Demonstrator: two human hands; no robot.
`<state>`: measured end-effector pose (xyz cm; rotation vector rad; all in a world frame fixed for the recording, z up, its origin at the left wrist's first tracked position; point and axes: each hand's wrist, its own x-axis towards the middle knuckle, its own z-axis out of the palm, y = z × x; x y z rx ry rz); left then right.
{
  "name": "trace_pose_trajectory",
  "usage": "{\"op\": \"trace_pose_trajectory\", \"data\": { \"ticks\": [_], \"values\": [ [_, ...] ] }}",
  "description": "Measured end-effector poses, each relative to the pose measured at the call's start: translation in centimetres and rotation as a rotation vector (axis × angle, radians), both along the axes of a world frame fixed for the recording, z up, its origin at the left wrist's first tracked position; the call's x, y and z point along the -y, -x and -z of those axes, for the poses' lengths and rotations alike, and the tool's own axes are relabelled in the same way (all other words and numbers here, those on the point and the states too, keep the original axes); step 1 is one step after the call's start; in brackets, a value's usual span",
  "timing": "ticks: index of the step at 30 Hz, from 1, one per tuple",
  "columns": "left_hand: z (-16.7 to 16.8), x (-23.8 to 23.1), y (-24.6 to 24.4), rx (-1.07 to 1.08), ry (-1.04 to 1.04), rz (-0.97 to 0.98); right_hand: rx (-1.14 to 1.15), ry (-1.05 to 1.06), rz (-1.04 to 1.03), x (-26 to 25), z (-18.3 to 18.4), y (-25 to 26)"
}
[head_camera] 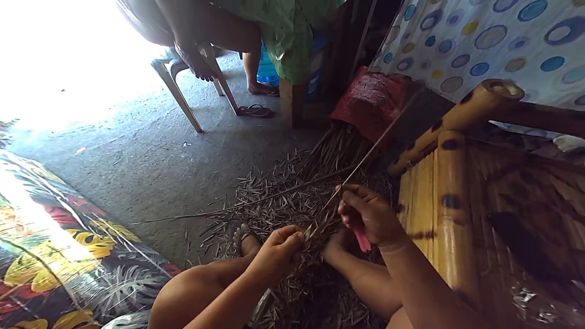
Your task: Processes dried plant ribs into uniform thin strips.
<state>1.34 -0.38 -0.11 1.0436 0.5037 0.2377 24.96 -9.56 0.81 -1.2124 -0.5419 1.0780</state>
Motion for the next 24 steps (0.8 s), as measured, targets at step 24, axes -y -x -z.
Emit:
{"op": "trace_pose_trajectory", "data": {
  "ticks": [24],
  "values": [
    [-0.5, 0.1, 0.3, -0.139, -0.840, -0.096, -0.010, 0.082, 0.068, 0.4, -0.8, 2.6]
  ]
}}
